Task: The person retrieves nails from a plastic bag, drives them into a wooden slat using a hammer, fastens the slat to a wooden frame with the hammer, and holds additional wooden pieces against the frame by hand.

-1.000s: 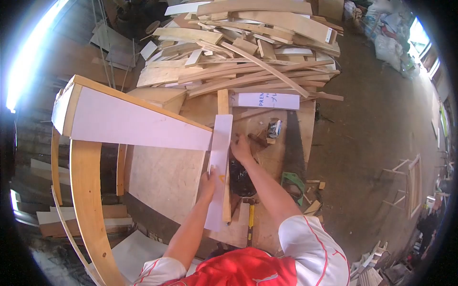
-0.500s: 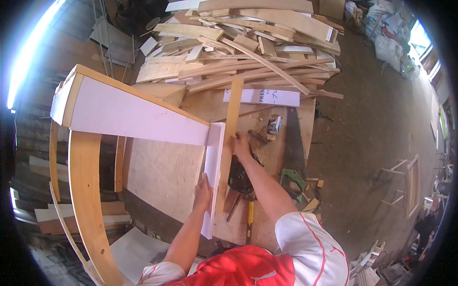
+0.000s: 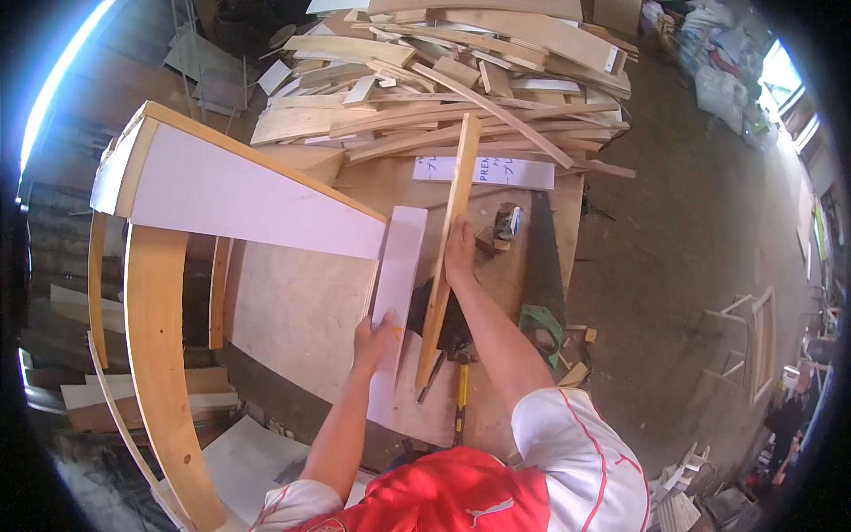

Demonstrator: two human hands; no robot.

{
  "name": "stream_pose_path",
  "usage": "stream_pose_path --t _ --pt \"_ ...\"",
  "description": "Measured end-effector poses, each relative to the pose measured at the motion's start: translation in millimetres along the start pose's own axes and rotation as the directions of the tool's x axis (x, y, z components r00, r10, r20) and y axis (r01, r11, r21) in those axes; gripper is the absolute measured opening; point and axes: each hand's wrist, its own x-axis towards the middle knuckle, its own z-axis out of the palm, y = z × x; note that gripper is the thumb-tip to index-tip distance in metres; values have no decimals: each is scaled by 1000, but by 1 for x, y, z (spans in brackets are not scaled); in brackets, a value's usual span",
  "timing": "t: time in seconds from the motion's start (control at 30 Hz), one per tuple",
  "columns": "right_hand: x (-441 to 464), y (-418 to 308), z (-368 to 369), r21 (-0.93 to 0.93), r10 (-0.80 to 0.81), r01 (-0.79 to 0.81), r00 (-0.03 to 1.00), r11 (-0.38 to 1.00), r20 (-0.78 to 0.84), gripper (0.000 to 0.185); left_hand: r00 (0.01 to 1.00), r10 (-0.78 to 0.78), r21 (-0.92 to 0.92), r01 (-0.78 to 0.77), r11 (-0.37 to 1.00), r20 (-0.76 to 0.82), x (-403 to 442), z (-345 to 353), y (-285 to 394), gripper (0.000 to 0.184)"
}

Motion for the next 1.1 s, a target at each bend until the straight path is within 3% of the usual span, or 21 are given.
stream_pose_path --t 0.03,0.1,0.2,0.33,0.37,0.47,0.5,0.53,0.63,0.7,0.73,0.87,0.93,0.97,1.07,1.1 --pt "-7 -4 1 -44 7 -7 1000 999 -10 32 986 141 136 -128 982 -89 3 1 4 60" --pt "-22 -15 4 -131 11 -15 1000 991 -27 33 977 181 154 -163 975 -115 9 4 15 57" --pt "-64 -73 1 -10 246 -247 959 969 144 31 967 226 183 -203 962 -115 29 16 15 47" --pt "-100 -73 -7 193 99 -182 922 964 374 30 944 319 110 -309 945 -89 32 20 28 31" --pt "-113 -76 -7 217 79 -180 910 959 408 30 908 402 -37 -409 912 -121 33 21 22 26" --pt "-160 -101 -3 274 -54 -114 842 955 537 34 962 269 -176 -273 946 -44 30 15 -1 30" --pt "-175 -103 -2 299 -122 -70 809 952 575 35 965 261 -79 -262 962 -16 15 4 9 32" --pt "-190 -104 0 326 -187 -30 767 945 613 37 975 216 -209 -220 953 -43 9 -1 5 32" --pt "-241 -112 2 266 -163 -60 653 962 739 45 989 85 -535 -138 833 -122 -38 -29 -6 30" --pt "-280 -131 10 235 -146 -85 571 968 808 49 959 137 -439 -237 867 -247 -91 -69 -8 30" --pt "-294 -131 13 184 -140 -23 557 983 819 81 937 168 -382 -283 880 -306 -113 -88 -17 30" --pt "-340 -115 17 204 -196 14 349 979 916 75 818 216 -469 -498 729 -533 -199 -170 -72 48" --pt "-359 -109 18 172 -188 78 290 982 939 72 685 292 -523 -710 471 -668 -235 -207 -81 67" --pt "-369 -107 21 188 -215 118 295 975 931 71 731 297 -571 -671 473 -614 -250 -229 -96 85" --pt "-405 -115 33 172 -245 232 339 957 908 67 396 176 -362 -911 197 -901 -297 -259 -43 98" --pt "-412 -113 35 180 -257 244 339 953 905 64 294 257 -238 -945 226 -921 -311 -273 -24 106"
